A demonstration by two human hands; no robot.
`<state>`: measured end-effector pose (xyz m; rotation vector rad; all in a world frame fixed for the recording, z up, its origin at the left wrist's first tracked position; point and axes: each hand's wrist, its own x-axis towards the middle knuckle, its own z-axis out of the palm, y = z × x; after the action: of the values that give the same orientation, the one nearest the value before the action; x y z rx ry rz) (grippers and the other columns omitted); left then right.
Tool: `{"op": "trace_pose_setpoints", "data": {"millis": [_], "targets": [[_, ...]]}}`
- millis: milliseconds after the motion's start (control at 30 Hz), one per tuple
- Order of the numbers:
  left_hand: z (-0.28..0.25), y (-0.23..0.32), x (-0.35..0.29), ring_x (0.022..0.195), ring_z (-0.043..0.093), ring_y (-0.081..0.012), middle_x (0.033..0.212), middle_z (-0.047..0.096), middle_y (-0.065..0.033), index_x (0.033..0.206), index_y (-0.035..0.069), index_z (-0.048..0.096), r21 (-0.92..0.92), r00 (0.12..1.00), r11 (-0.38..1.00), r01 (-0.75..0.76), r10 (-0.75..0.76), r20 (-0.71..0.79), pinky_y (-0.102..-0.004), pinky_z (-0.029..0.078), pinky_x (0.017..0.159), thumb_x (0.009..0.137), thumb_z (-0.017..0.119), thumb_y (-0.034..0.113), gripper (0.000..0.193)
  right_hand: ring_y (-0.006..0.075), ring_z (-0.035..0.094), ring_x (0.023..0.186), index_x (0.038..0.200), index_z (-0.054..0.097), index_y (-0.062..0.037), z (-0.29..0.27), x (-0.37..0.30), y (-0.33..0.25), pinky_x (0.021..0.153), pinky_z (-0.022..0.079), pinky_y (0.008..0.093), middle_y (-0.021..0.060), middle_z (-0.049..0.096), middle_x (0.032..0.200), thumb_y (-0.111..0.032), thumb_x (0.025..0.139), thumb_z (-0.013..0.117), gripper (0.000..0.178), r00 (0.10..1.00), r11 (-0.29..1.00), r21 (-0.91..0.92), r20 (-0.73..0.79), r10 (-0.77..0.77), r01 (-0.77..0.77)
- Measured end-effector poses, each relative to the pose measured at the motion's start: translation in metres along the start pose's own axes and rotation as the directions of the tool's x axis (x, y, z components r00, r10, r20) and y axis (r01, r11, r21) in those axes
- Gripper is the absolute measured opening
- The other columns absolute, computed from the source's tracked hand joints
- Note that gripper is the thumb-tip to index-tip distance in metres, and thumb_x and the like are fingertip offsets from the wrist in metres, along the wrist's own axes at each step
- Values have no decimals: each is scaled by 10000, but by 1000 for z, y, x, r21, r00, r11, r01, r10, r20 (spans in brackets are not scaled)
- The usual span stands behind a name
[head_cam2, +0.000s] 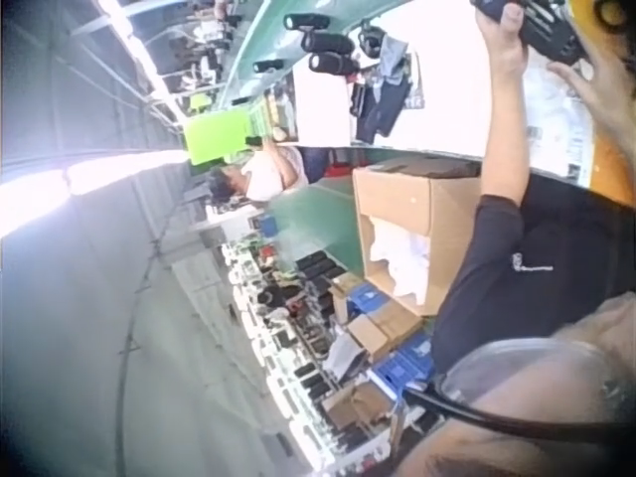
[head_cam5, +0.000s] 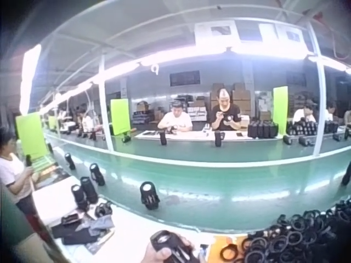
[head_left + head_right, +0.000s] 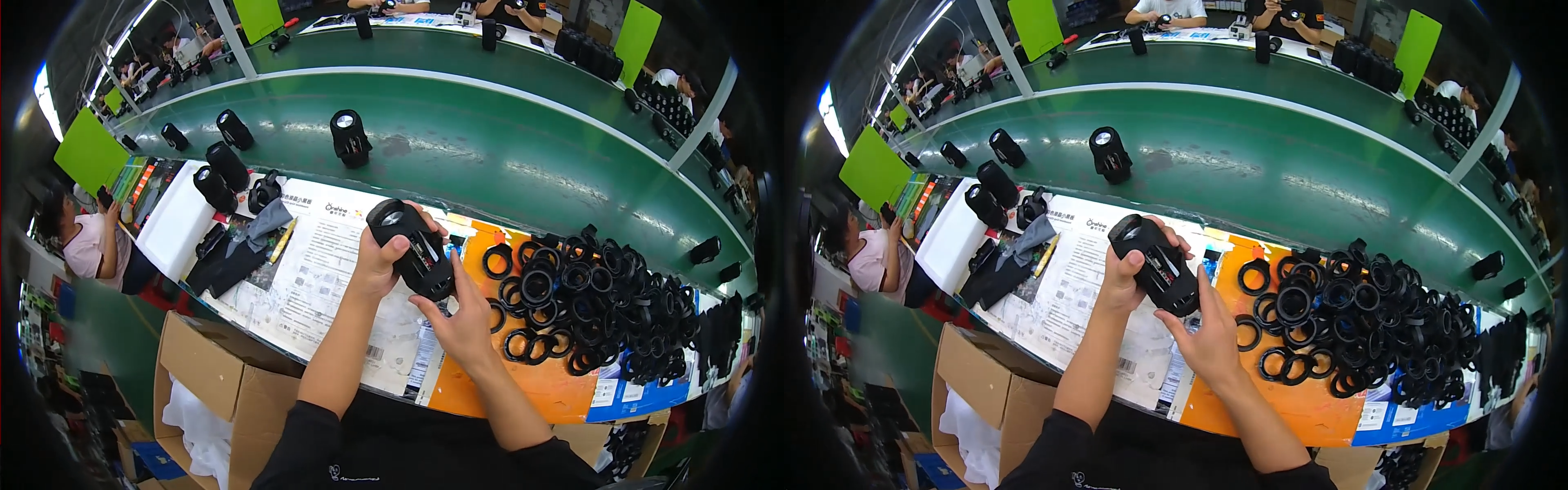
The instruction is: The person assembles cylindrical parts by hand, fitting rubber rings onto them at an assembly line.
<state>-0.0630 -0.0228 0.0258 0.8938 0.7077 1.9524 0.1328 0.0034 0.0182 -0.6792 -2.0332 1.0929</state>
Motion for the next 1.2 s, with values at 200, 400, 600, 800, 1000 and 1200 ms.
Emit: {"op": "trace_pose_setpoints", "data": {"millis": [200,400,600,800,1000,1200], "targets": [[6,-1,-2,1134,771,-348,1177,734,-164,1384,38,613,-74,998,995,-62,61,-19,-500,661,1004,888,939,380,685,403,764,1127,1653,435,121,5,-2,4,968,612,448,286,720,1295,-278,905,976,1006,984,982,-108,-76,-162,153],[-4,-1,-5,1070,780,-337,1143,737,-165,1407,30,613,-206,991,976,65,-38,132,-471,675,942,841,989,466,807,411,771,1128,1600,493,122,1,-11,-1,978,618,441,289,734,1274,-264,902,976,932,996,996,7,6,-91,91],[-1,-9,-6,1036,786,-328,1121,739,-167,1390,8,615,-139,986,986,94,-74,146,-458,678,917,849,973,485,805,394,777,1140,1556,521,123,1,-14,2,981,624,428,289,733,1278,-263,906,974,881,999,998,52,15,-35,34],[13,-20,-9,1022,786,-302,1125,737,-159,1369,1,611,-138,996,987,83,-78,37,-435,675,911,861,951,461,765,389,778,1115,1559,514,125,2,-12,4,953,625,425,282,731,1252,-233,909,969,871,994,995,43,-66,-91,94],[10,-26,-10,1020,779,-300,1121,732,-148,1355,6,609,-143,995,986,89,-80,67,-429,660,935,854,959,502,787,397,778,1124,1551,533,127,-2,-13,5,957,623,424,288,736,1247,-214,900,972,856,992,994,27,-76,-104,107],[7,-29,-10,1037,767,-300,1109,723,-143,1354,15,602,-152,986,984,96,-74,147,-437,641,953,851,959,530,804,402,779,1153,1555,545,126,-6,-13,9,982,616,426,303,740,1282,-219,893,973,861,996,993,81,-42,-82,85]]}}
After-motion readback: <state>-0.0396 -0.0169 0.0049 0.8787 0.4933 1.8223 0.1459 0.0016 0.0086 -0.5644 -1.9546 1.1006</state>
